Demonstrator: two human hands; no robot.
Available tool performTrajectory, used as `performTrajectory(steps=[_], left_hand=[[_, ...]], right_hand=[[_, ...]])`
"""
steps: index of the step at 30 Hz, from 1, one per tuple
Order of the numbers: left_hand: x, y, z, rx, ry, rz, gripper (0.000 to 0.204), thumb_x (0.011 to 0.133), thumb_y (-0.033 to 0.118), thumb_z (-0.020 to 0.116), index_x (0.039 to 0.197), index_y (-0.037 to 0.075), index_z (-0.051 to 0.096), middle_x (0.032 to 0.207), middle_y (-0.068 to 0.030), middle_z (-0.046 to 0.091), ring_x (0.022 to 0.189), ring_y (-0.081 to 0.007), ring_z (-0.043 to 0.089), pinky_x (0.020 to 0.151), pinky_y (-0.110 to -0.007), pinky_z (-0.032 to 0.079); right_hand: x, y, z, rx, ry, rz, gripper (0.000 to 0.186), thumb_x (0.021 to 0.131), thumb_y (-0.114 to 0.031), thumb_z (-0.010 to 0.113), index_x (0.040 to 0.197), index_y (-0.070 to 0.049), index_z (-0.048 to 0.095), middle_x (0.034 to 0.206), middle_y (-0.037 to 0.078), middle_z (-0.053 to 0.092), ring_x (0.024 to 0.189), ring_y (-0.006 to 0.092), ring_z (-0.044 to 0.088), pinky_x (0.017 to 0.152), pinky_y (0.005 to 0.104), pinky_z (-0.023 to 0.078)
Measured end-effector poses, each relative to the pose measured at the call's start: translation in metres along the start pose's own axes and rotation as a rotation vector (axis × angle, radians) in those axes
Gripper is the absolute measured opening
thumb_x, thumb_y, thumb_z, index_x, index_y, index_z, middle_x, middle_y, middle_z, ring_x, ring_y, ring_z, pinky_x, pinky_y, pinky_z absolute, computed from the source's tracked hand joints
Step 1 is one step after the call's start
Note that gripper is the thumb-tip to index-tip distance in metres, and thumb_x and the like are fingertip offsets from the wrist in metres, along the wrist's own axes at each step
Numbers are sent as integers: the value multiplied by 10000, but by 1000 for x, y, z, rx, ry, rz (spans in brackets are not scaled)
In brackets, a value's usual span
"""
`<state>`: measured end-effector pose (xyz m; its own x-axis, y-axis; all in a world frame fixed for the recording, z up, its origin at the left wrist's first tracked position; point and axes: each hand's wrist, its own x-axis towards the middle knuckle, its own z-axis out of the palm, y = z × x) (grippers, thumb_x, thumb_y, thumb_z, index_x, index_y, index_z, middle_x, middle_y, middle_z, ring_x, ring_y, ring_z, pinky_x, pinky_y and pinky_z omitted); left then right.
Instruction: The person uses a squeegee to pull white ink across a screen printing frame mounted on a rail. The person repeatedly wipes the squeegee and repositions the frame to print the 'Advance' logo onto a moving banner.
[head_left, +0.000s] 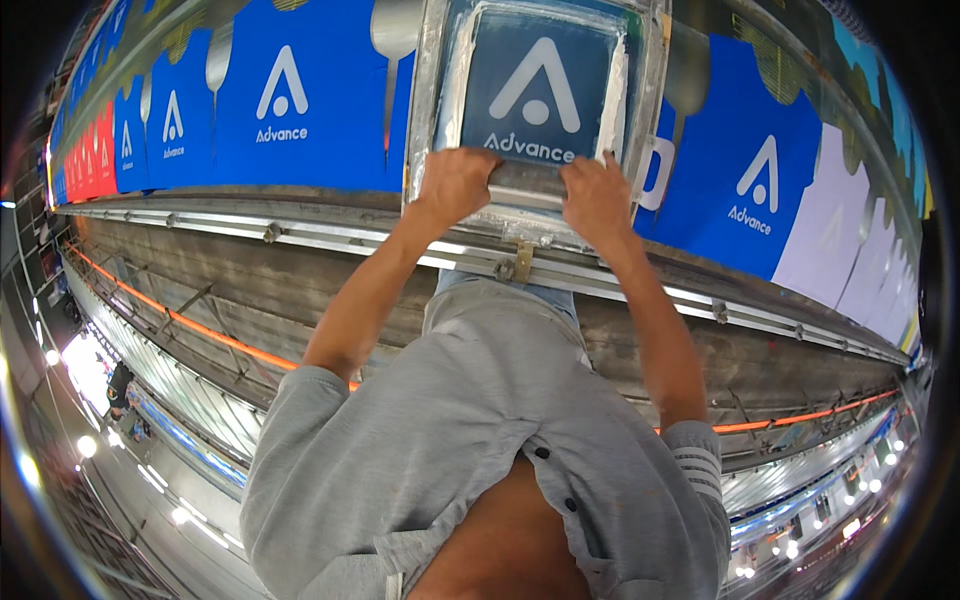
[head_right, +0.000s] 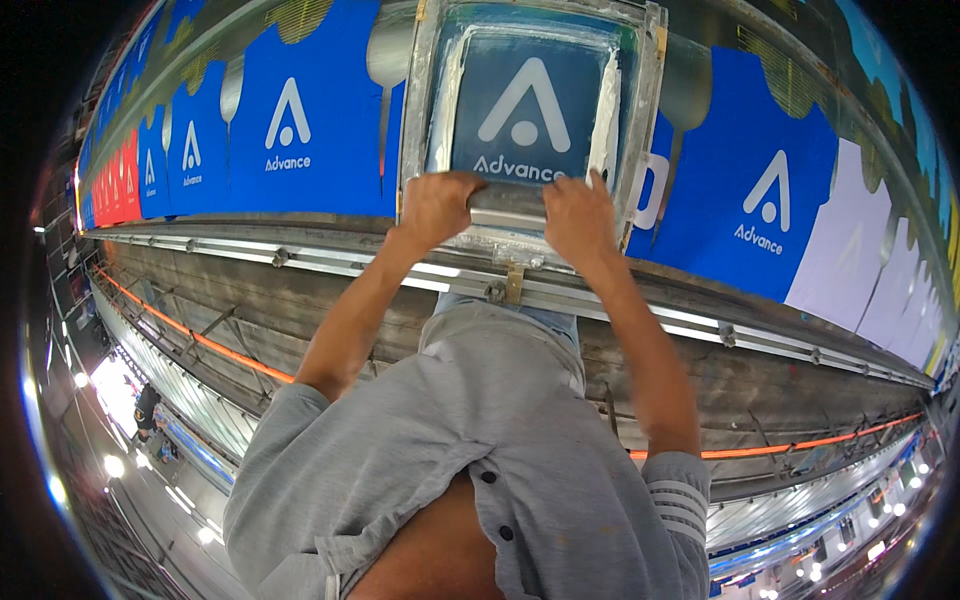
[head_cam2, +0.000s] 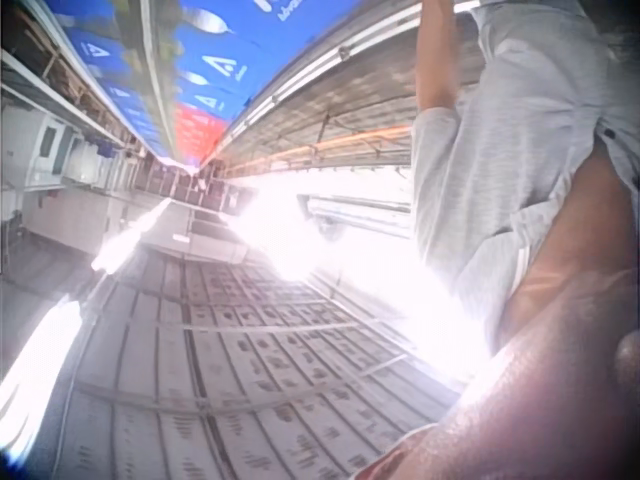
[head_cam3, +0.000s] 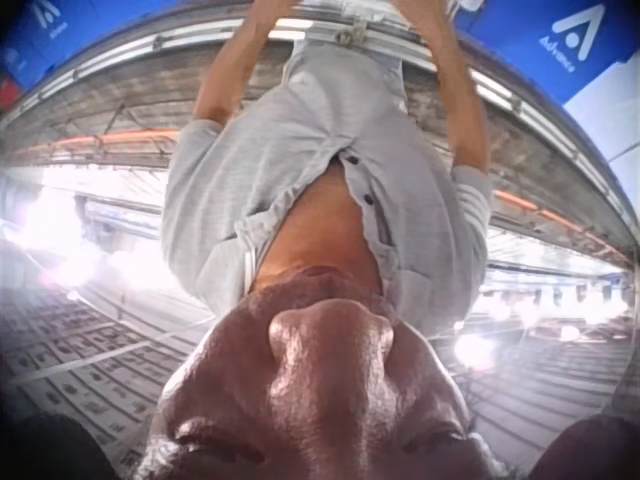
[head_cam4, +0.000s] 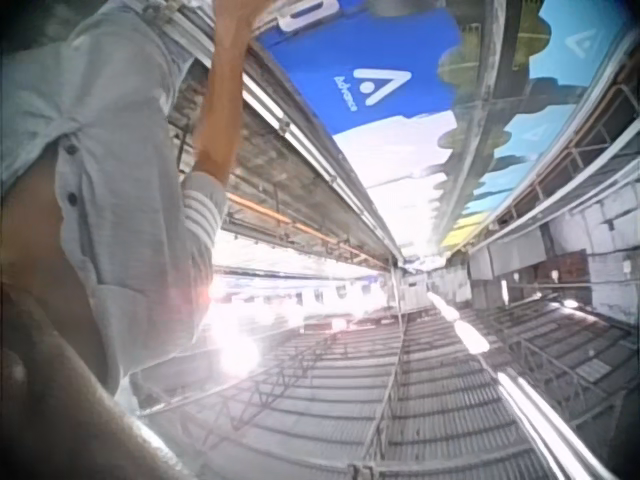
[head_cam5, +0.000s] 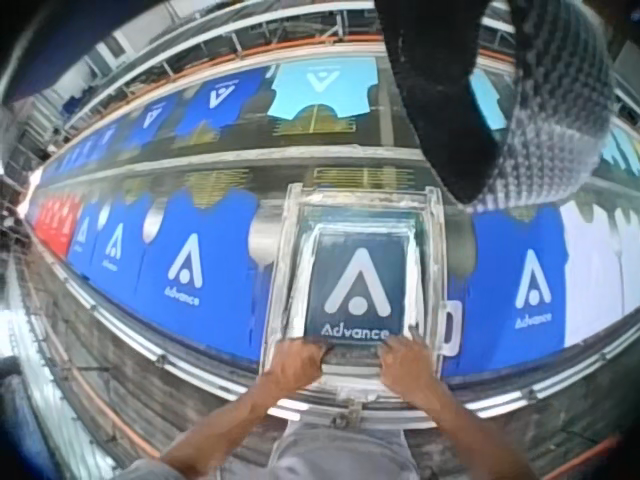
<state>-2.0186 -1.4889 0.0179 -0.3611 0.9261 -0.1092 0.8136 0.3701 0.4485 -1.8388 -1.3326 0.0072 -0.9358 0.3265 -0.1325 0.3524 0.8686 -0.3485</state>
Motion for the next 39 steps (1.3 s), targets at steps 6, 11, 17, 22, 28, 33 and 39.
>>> performTrajectory(steps=[6, 11, 17, 22, 28, 33, 39], left_hand=[[23, -10, -14, 209, -268, -24, 314, 750, 124, 660, 1021, 226, 782, 838, -105, 735, 776, -299, 713, 685, -430, 571], [156, -32, -46, 264, -146, -10, 255, 723, 176, 671, 954, 174, 778, 863, -133, 733, 870, -330, 712, 748, -457, 578], [252, -76, -48, 333, -58, 21, 359, 727, 135, 603, 1032, 209, 778, 880, -133, 735, 847, -335, 711, 741, -463, 577], [192, -47, -41, 278, -93, 6, 377, 721, 133, 629, 1053, 239, 773, 839, -113, 733, 794, -312, 714, 708, -447, 570], [53, -14, -9, 107, -85, -31, 252, 719, 99, 645, 928, 157, 773, 813, -103, 727, 721, -317, 707, 634, -427, 559], [-13, 15, 1, 23, -23, -59, 249, 738, 63, 661, 954, 114, 775, 964, -80, 752, 924, -284, 714, 783, -397, 569], [-30, 40, 37, 282, 96, 126, 355, 723, 51, 649, 1071, 54, 715, 1144, -116, 717, 1175, -312, 627, 1022, -445, 464]], right_hand=[[15, 4, -17, 1, -106, 9, 192, 767, -122, 631, 935, -73, 710, 911, 99, 686, 925, 284, 675, 1002, 484, 460], [131, 74, -52, -86, 10, -14, 245, 742, -113, 594, 943, -72, 727, 930, 144, 720, 897, 337, 695, 883, 501, 496], [211, 116, -76, -70, 83, 28, 286, 737, -132, 623, 992, -69, 735, 964, 193, 718, 915, 388, 679, 845, 491, 535], [165, 95, -51, -68, 87, -13, 208, 758, -149, 672, 944, -83, 734, 944, 132, 707, 961, 318, 677, 989, 499, 467], [48, 29, -17, -25, 33, -46, 121, 771, -114, 667, 879, -82, 713, 864, 82, 660, 901, 257, 667, 1110, 530, 359], [-20, -5, 5, -43, 61, -22, 206, 782, -187, 710, 950, -69, 701, 934, 68, 652, 954, 240, 647, 1120, 573, 335], [-34, -23, -35, 326, 100, 58, 563, 790, -331, 813, 1252, -59, 643, 1252, 117, 632, 1189, 294, 571, 1121, 522, 341]])
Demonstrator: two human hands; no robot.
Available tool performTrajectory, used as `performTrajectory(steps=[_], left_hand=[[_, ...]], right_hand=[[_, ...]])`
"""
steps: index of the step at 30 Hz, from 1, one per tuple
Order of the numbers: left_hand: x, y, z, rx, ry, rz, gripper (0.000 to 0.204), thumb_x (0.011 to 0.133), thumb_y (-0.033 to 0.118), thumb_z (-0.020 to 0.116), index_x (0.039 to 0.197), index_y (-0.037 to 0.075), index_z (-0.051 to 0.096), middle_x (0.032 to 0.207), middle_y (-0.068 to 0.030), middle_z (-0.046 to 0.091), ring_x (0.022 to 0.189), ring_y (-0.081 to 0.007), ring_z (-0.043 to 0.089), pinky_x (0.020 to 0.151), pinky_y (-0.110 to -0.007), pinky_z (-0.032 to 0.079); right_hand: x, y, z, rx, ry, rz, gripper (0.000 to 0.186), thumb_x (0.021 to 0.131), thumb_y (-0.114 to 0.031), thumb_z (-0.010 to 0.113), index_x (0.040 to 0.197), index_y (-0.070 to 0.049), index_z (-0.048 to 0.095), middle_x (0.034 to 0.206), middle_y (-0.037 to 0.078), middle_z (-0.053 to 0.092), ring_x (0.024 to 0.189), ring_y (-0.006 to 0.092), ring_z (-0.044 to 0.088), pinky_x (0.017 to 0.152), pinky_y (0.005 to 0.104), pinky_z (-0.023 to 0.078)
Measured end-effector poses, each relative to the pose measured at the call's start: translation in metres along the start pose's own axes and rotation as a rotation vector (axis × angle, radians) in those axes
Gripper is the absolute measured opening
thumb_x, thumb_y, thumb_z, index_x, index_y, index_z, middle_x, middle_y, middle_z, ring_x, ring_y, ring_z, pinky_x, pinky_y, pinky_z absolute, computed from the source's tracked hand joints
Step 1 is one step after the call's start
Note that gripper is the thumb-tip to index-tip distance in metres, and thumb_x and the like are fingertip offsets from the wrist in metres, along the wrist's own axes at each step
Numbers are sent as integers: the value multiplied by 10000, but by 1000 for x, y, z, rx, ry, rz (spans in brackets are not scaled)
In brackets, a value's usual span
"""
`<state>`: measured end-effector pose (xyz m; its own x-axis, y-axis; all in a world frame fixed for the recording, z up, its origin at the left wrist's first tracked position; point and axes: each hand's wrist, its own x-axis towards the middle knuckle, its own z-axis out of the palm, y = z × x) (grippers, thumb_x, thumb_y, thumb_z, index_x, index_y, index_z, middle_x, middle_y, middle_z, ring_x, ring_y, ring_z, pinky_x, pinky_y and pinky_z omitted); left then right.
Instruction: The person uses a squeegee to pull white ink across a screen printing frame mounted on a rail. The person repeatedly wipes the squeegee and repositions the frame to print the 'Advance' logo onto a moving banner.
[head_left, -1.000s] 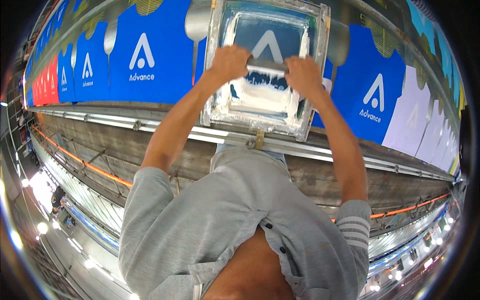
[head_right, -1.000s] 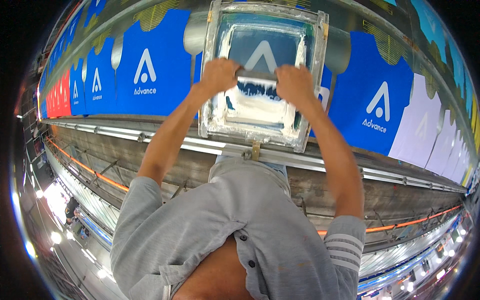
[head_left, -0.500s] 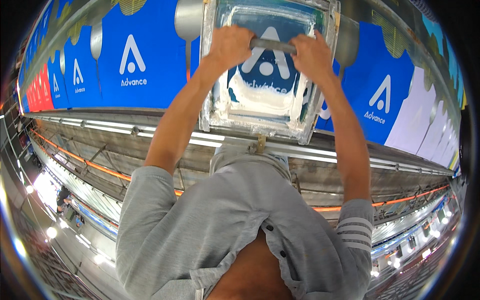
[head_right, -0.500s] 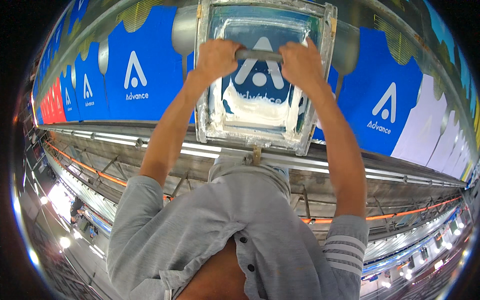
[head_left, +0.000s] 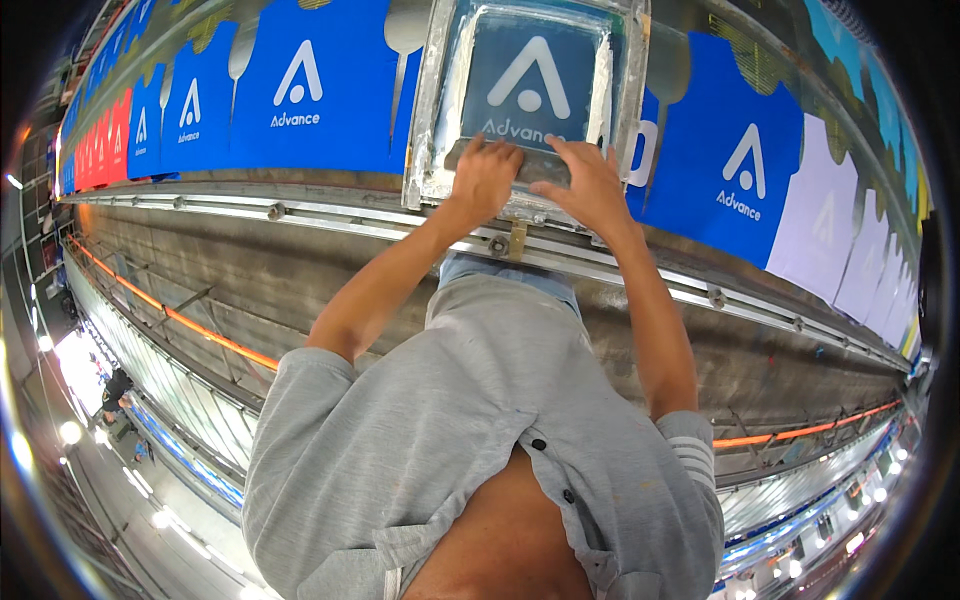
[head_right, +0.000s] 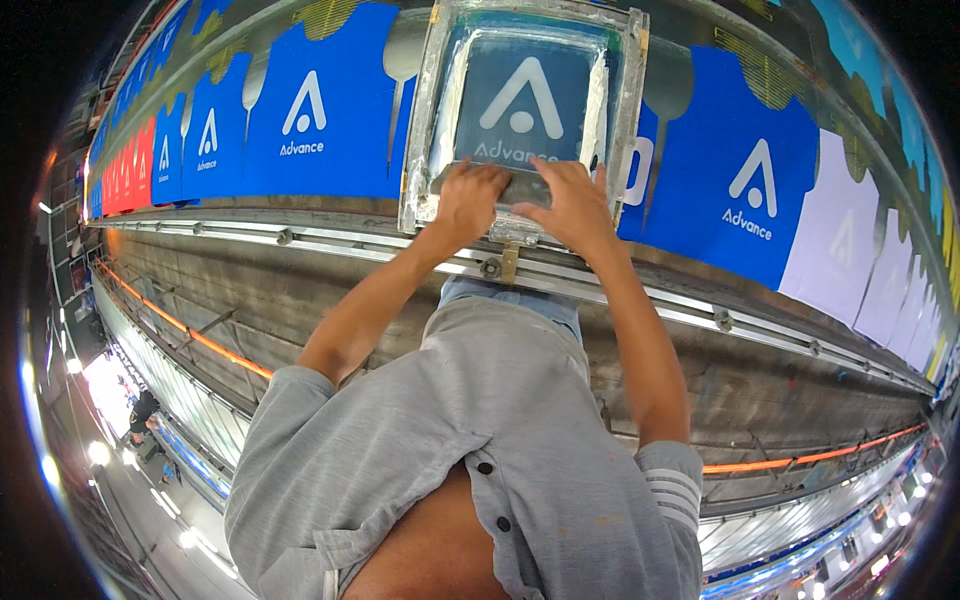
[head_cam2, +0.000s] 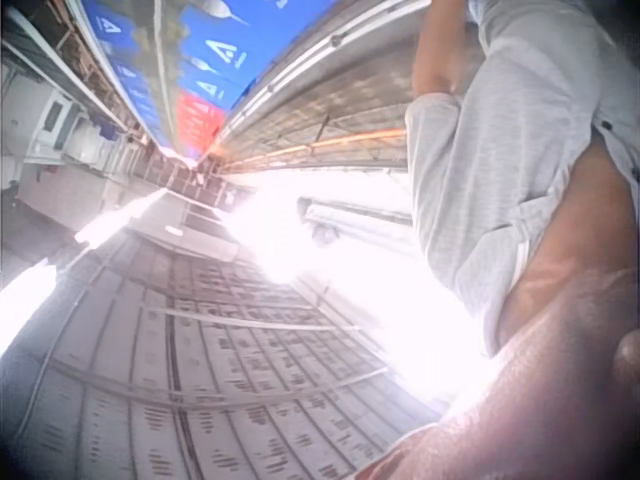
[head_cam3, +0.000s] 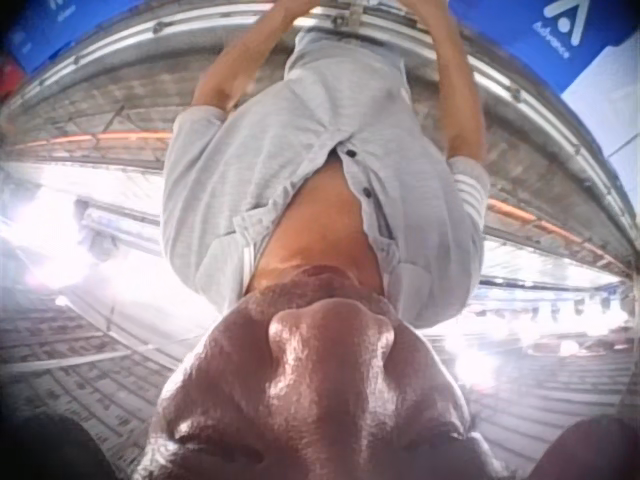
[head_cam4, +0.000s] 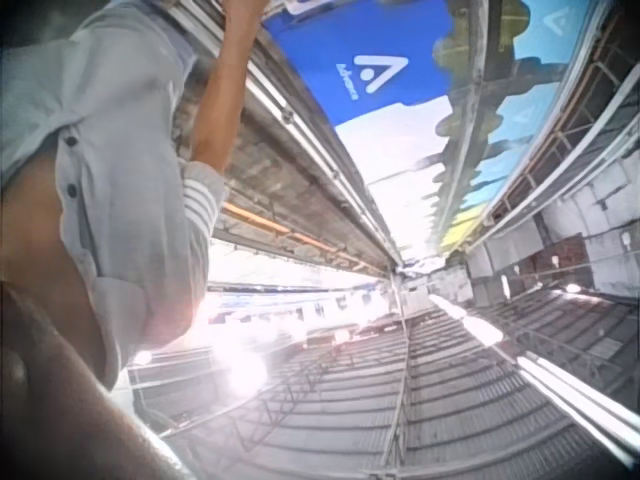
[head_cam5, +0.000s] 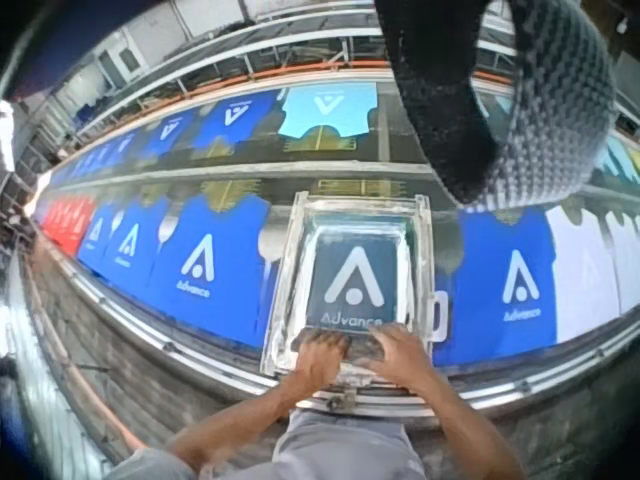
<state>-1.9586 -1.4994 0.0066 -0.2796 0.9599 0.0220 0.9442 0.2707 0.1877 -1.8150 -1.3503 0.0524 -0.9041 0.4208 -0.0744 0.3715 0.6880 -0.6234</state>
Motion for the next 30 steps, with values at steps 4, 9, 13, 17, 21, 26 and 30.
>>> performTrajectory(steps=[4, 9, 13, 17, 21, 26, 30], left_hand=[[-31, 16, -2, -244, -60, -123, 360, 731, 81, 604, 1076, 52, 700, 1056, -166, 717, 1005, -333, 689, 871, -453, 536], [58, -8, -20, -178, -632, -176, 231, 667, 97, 640, 857, 21, 748, 950, -222, 717, 885, -397, 701, 723, -476, 551], [131, -34, 11, -233, -1110, -164, 382, 586, 104, 761, 951, -9, 757, 999, -273, 705, 917, -433, 688, 729, -490, 535], [194, -75, -9, -330, -1325, 61, 561, 565, 132, 830, 1106, 18, 730, 1139, -239, 677, 964, -406, 663, 793, -498, 519], [266, -111, -27, -233, -997, 48, 433, 570, 97, 820, 953, -81, 730, 981, -270, 709, 901, -377, 686, 746, -475, 543], [299, -121, -33, -128, -275, -110, 317, 681, 115, 669, 984, 69, 752, 919, -209, 719, 879, -381, 697, 750, -457, 556], [238, -95, -19, -56, -93, -33, 270, 713, 172, 651, 958, 120, 753, 875, -157, 718, 855, -339, 707, 727, -456, 558]], right_hand=[[-11, 53, -7, 64, 356, 44, 584, 801, -367, 807, 1253, -37, 637, 1210, 161, 654, 1153, 340, 576, 1034, 460, 415], [5, 129, 6, 17, 554, 411, 580, 849, -381, 764, 1276, -15, 624, 1218, 207, 653, 1119, 362, 601, 981, 438, 460], [24, 143, 20, 355, 519, 657, 552, 868, -358, 736, 1288, -17, 624, 1208, 203, 663, 1129, 327, 610, 977, 417, 458], [24, 148, 16, 553, 465, 784, 479, 872, -294, 732, 1262, -32, 642, 1137, 164, 692, 1026, 258, 647, 897, 372, 489], [24, 135, 8, 587, 477, 785, 433, 873, -261, 742, 1229, -32, 651, 1004, 116, 694, 819, 168, 618, 721, 317, 494], [26, 117, -5, 700, 451, 828, 407, 875, -241, 740, 1222, -48, 651, 914, 47, 665, 617, 91, 517, 540, 268, 410], [22, 135, 2, 554, 459, 782, 415, 863, -262, 731, 1202, -35, 656, 974, 110, 700, 782, 178, 632, 689, 322, 491]])
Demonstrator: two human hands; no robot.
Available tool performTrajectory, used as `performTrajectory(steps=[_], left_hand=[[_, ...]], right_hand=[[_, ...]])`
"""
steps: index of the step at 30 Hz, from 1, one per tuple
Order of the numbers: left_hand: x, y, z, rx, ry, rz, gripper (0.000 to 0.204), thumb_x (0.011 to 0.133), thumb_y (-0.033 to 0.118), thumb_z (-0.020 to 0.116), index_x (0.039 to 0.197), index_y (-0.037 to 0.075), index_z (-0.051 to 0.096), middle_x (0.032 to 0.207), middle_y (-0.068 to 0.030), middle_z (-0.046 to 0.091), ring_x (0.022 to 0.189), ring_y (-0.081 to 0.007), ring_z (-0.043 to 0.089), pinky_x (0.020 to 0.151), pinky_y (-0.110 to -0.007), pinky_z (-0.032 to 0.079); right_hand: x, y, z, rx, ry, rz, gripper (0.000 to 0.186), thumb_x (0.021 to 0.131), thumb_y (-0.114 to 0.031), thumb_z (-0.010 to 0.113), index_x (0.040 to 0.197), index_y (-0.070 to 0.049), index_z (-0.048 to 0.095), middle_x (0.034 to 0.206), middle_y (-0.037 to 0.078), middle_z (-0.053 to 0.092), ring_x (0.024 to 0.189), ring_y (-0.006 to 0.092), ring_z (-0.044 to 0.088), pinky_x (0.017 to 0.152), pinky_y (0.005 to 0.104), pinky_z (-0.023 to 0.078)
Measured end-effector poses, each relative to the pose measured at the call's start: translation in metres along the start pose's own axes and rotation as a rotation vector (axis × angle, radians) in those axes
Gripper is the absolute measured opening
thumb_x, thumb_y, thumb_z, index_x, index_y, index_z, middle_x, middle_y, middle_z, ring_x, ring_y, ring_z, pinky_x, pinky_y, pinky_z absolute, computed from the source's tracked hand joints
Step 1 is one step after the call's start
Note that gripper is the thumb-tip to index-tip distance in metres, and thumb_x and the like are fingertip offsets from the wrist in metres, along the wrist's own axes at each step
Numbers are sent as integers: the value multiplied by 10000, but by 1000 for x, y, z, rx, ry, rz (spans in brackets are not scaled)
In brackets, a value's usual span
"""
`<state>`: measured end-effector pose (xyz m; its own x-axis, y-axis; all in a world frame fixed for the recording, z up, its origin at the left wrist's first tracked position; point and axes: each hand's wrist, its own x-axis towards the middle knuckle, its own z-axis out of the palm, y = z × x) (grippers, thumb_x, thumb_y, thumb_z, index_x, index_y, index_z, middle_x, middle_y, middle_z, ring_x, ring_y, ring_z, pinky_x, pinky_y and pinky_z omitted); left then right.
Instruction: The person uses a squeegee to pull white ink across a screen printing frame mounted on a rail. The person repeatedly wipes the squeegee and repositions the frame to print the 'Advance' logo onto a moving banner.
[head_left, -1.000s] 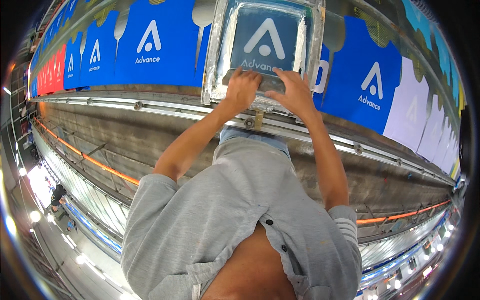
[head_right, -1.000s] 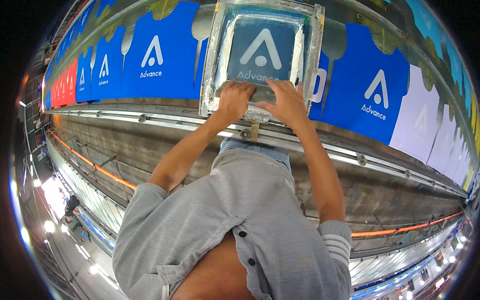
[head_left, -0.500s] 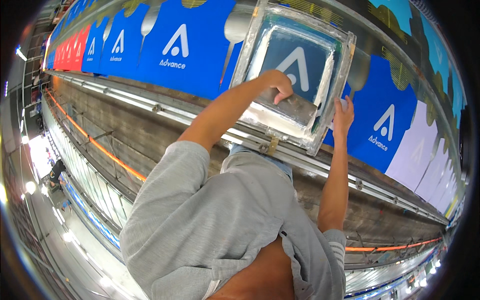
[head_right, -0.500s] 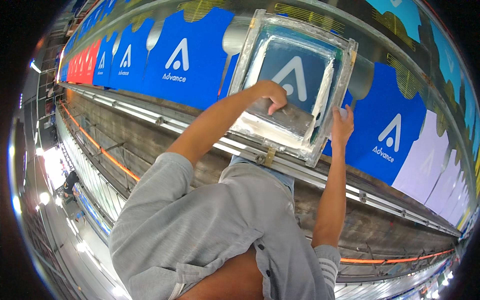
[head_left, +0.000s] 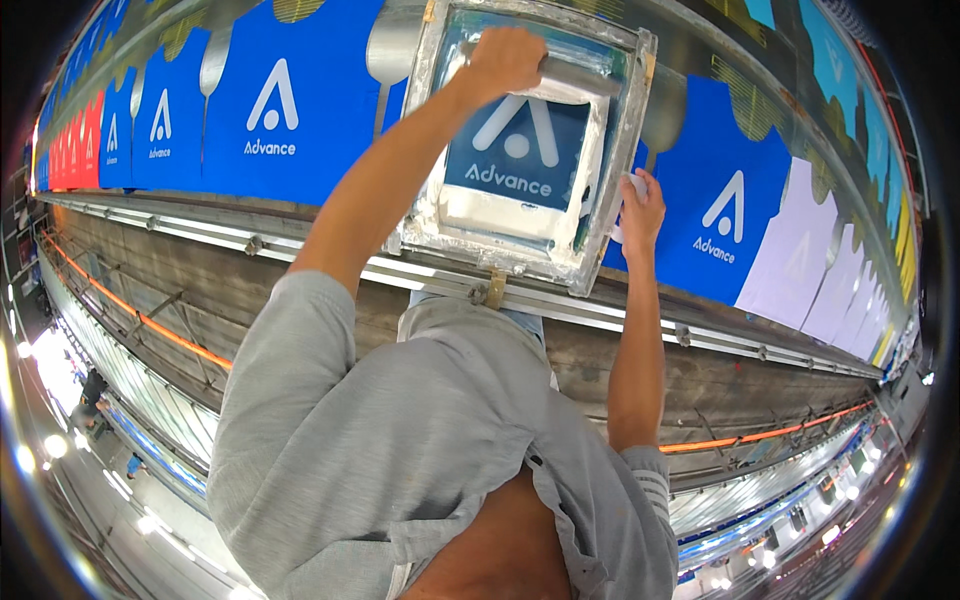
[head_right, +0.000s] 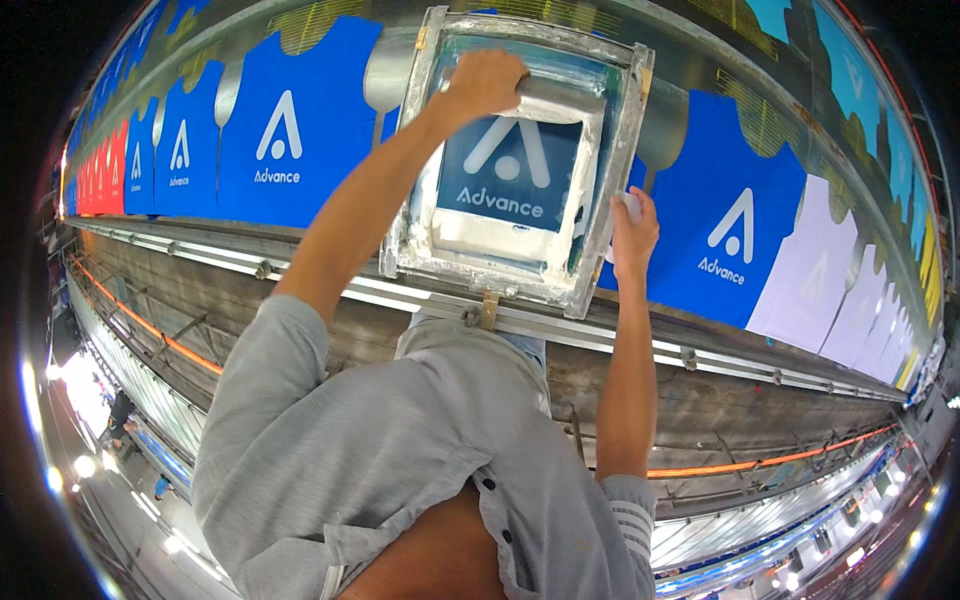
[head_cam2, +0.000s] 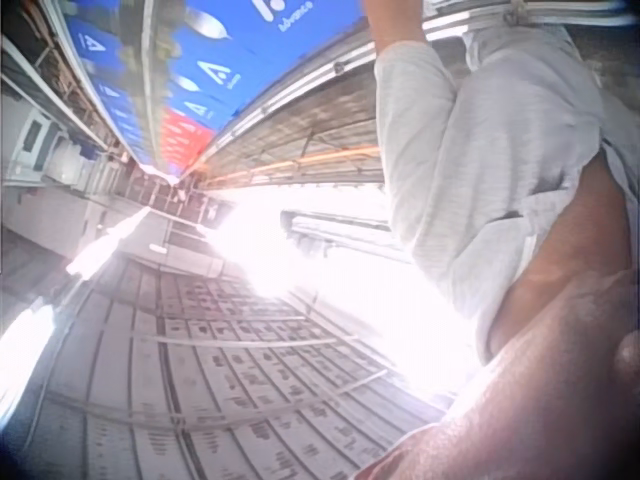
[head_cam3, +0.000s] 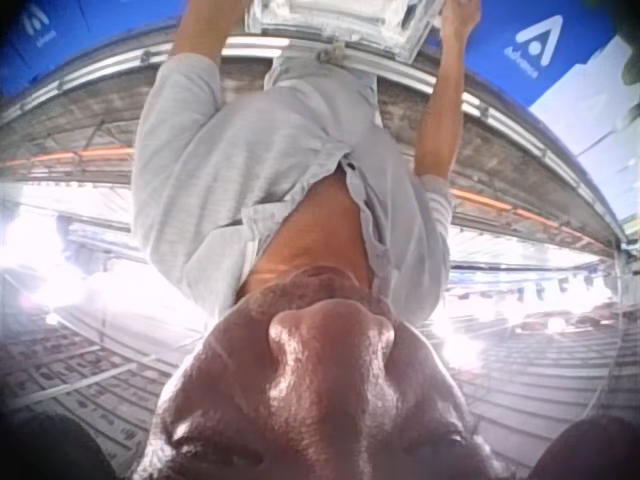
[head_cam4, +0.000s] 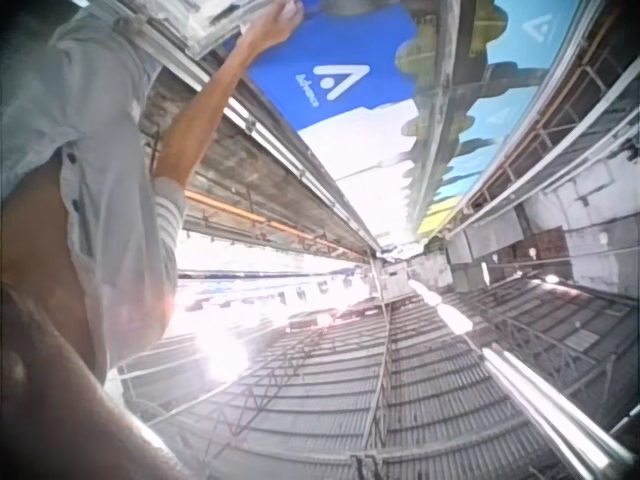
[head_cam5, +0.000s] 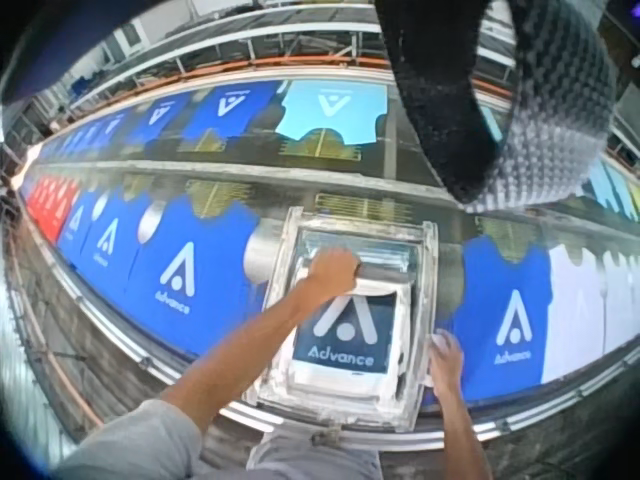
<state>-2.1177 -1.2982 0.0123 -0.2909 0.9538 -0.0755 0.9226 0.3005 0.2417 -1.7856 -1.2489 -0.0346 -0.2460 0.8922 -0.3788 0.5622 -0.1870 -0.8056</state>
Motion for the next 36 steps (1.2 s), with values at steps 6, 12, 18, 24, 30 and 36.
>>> performTrajectory(steps=[6, 12, 18, 24, 30, 36], left_hand=[[-167, 55, 38, -175, 83, -72, 178, 717, 54, 641, 888, 61, 692, 928, -153, 708, 884, -337, 688, 771, -436, 552], [-282, 96, 56, -221, 271, 53, 341, 702, 13, 655, 1042, -1, 677, 1102, -154, 676, 1132, -329, 623, 957, -428, 509], [-284, 48, 15, -134, 162, 42, 330, 705, 30, 657, 1033, 27, 691, 1116, -109, 694, 1250, -315, 566, 1126, -552, 349], [-335, -120, -28, -58, -36, -143, 253, 639, 50, 666, 875, 133, 704, 800, -81, 665, 879, -283, 666, 1129, -575, 321], [-394, -262, -63, -66, -106, -135, 297, 634, 33, 679, 920, 108, 713, 966, -61, 735, 1184, -266, 629, 1164, -588, 267], [-397, -304, -74, -51, -161, -79, 156, 700, 26, 624, 821, 90, 700, 924, -81, 727, 1204, -276, 610, 1164, -615, 230]], right_hand=[[8, -6, 4, -68, 18, -76, 414, 839, -301, 731, 1140, -21, 683, 1062, 177, 714, 966, 293, 675, 859, 376, 506], [17, 1, 7, -128, 179, -255, 341, 831, -293, 739, 1046, -28, 724, 1044, 163, 728, 961, 295, 680, 868, 378, 503], [-19, -45, 39, 18, 205, -257, 241, 854, -206, 727, 1003, -18, 734, 987, 134, 729, 896, 230, 663, 843, 338, 505], [-75, -69, 216, 37, 216, -335, 260, 889, -262, 689, 995, -28, 725, 974, 135, 724, 892, 265, 662, 843, 370, 499], [-140, -106, 359, 169, 134, -214, 255, 963, -224, 624, 1018, 14, 701, 873, 117, 707, 786, 211, 641, 740, 349, 502], [-154, -117, 396, 140, 134, -190, 245, 975, -210, 607, 1039, 10, 695, 842, 107, 694, 741, 177, 614, 686, 337, 486]])
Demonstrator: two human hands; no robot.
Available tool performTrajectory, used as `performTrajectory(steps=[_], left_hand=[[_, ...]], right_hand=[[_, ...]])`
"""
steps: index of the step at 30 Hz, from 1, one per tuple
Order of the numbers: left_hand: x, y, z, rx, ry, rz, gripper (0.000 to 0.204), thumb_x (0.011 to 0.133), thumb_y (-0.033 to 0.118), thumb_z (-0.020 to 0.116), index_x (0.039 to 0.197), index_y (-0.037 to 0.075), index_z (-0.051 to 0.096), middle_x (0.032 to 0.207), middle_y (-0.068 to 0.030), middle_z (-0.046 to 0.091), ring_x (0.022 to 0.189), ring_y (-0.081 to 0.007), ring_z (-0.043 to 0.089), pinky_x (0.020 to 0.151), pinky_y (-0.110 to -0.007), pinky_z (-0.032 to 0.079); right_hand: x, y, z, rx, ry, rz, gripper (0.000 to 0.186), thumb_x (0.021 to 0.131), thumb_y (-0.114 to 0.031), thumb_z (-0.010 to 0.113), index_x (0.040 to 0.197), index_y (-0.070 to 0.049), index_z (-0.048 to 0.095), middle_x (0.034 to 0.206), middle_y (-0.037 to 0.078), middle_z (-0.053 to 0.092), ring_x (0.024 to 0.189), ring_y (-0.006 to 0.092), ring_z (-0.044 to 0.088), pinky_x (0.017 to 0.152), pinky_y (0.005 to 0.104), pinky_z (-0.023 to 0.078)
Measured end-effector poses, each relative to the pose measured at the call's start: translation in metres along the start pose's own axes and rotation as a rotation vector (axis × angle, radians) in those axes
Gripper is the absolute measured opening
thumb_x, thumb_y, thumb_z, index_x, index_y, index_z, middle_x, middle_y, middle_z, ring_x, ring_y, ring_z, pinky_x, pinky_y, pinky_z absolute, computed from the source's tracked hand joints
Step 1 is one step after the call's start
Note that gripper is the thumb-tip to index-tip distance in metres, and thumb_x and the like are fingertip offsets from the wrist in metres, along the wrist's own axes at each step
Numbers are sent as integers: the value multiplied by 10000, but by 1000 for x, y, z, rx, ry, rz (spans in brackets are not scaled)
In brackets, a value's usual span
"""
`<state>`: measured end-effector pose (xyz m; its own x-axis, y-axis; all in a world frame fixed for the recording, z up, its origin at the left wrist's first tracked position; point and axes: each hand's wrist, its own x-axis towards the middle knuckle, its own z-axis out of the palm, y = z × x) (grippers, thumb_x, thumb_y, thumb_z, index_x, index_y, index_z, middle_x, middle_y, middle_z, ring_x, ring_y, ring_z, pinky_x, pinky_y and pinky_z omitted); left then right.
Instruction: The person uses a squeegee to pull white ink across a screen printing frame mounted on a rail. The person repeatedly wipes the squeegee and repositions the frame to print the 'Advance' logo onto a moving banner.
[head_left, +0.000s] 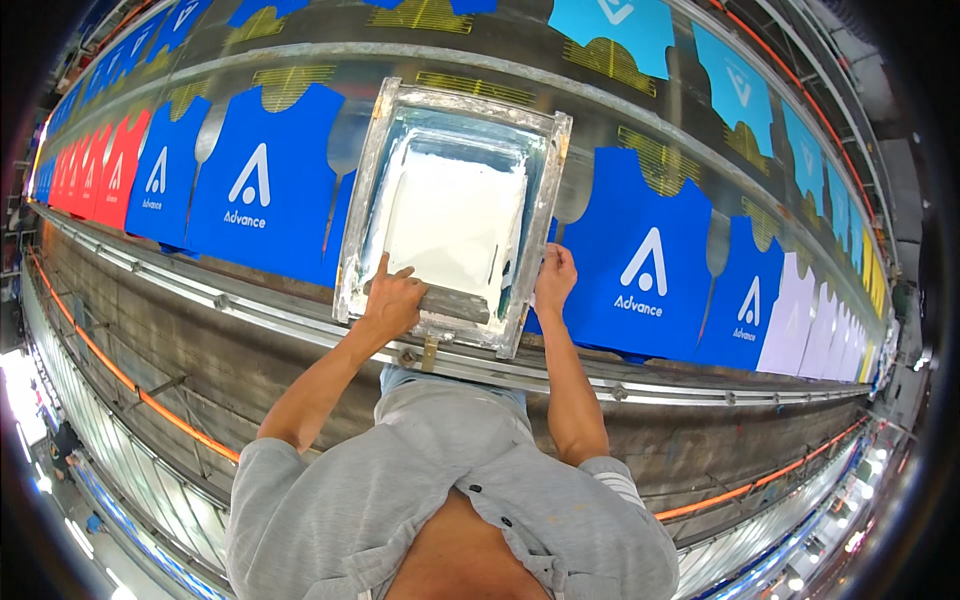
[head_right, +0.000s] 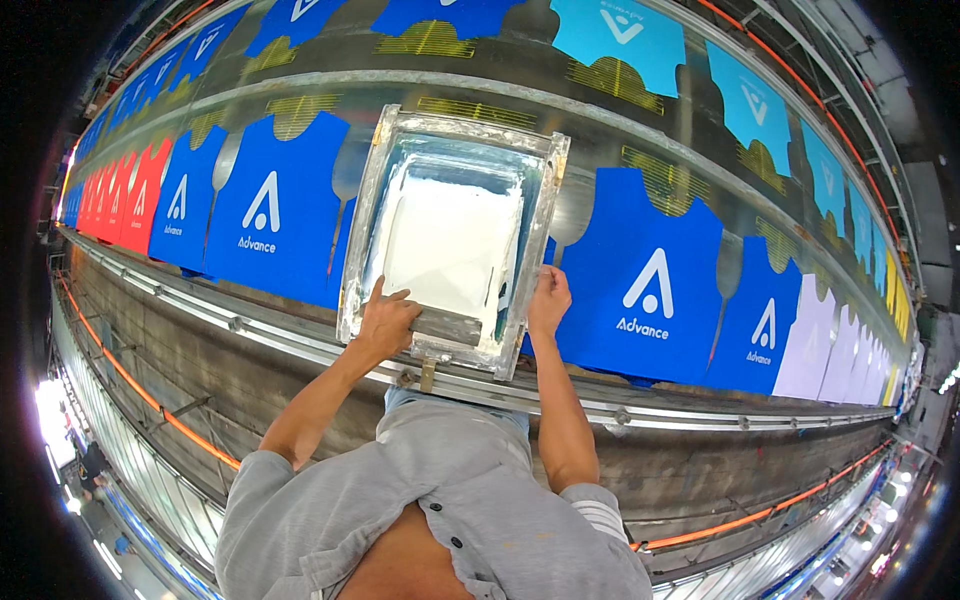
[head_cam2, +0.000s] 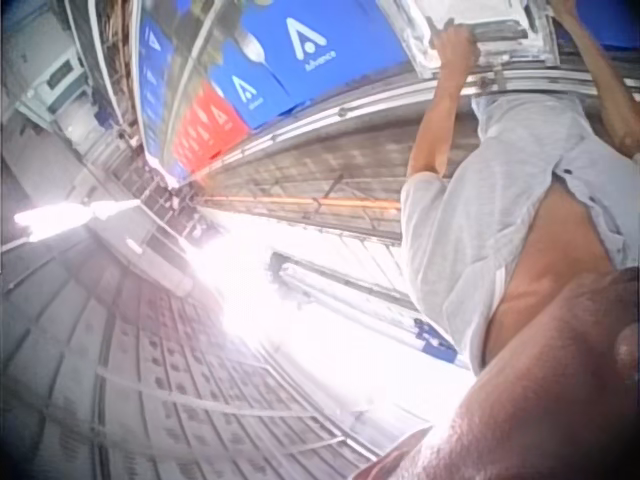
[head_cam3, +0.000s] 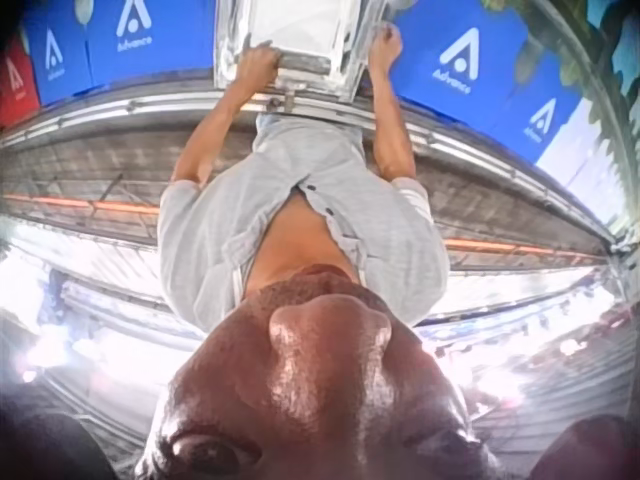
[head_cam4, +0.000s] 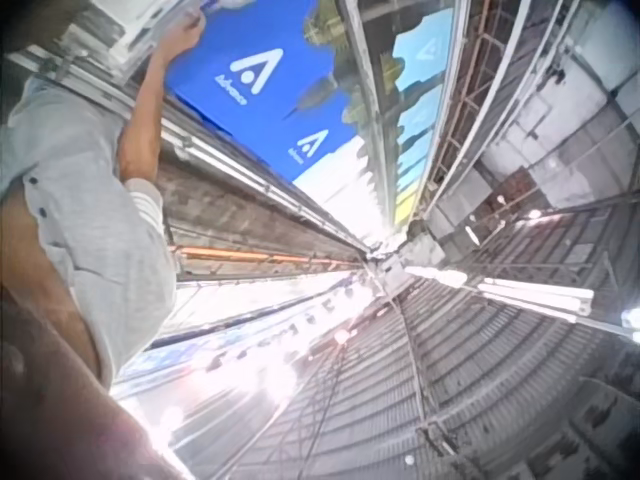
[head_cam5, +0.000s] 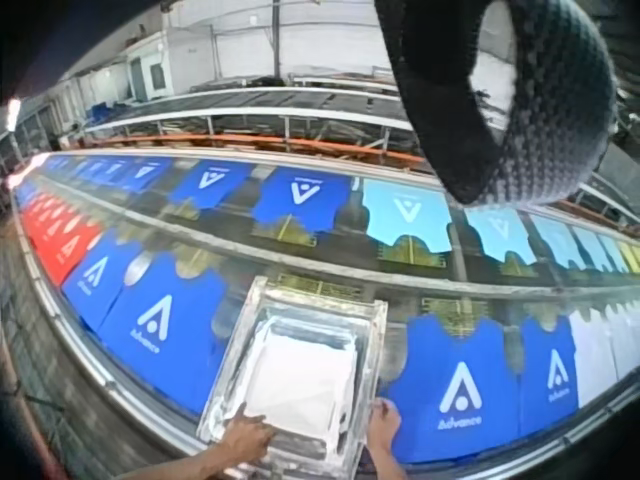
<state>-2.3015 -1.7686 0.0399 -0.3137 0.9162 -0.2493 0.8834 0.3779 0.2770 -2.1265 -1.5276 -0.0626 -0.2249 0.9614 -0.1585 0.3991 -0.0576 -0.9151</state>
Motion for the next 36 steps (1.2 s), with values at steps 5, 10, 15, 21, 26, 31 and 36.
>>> performTrajectory(steps=[5, 10, 15, 21, 26, 31, 36], left_hand=[[-1, -17, 12, -31, 27, 27, 202, 713, 23, 592, 863, 87, 713, 903, -101, 724, 1109, -287, 653, 1135, -577, 306], [2, -16, 14, -51, -32, -22, 210, 735, 58, 576, 895, 75, 711, 909, -124, 711, 941, -319, 687, 978, -469, 476], [-19, -14, 34, -109, 272, 83, 241, 742, 88, 588, 960, 66, 689, 965, -122, 700, 888, -343, 681, 777, -457, 543], [39, -18, -23, 40, -88, -90, 115, 734, 91, 634, 767, 44, 734, 844, -193, 714, 804, -345, 721, 683, -452, 573], [127, -42, -57, 17, 0, -57, 150, 741, 107, 659, 859, 91, 751, 885, -165, 714, 852, -330, 713, 752, -453, 563], [232, -99, -85, 94, 58, -16, 245, 740, 179, 643, 941, 177, 783, 888, -169, 725, 877, -346, 710, 766, -467, 577], [267, -134, -87, 44, 5, -12, 350, 732, 112, 606, 1035, 157, 777, 922, -190, 724, 893, -359, 700, 768, -451, 567]], right_hand=[[-5, -5, 9, -58, 6, -14, 234, 971, -196, 598, 1030, 9, 693, 834, 127, 696, 741, 205, 627, 686, 353, 491], [2, -10, 17, -150, 49, -160, 209, 965, -180, 580, 1011, -11, 693, 876, 181, 704, 783, 314, 666, 719, 401, 505], [6, -13, 18, -276, 59, -147, 215, 949, -212, 582, 1009, -46, 705, 922, 182, 706, 858, 355, 676, 779, 446, 517], [-9, -91, 14, -406, -312, -634, 285, 940, -299, 627, 1067, -73, 744, 1023, 151, 687, 981, 312, 660, 831, 415, 518], [14, -152, 63, -1001, -804, -754, 254, 849, -283, 665, 972, -76, 748, 1024, 144, 711, 962, 264, 691, 799, 429, 530], [123, -157, 114, -1075, -697, -800, 293, 769, -159, 603, 1020, -108, 745, 928, 147, 730, 939, 331, 694, 832, 492, 515], [148, -172, 130, -1035, -729, -709, 319, 751, -175, 666, 1048, -82, 735, 991, 156, 726, 953, 346, 683, 920, 478, 492]])
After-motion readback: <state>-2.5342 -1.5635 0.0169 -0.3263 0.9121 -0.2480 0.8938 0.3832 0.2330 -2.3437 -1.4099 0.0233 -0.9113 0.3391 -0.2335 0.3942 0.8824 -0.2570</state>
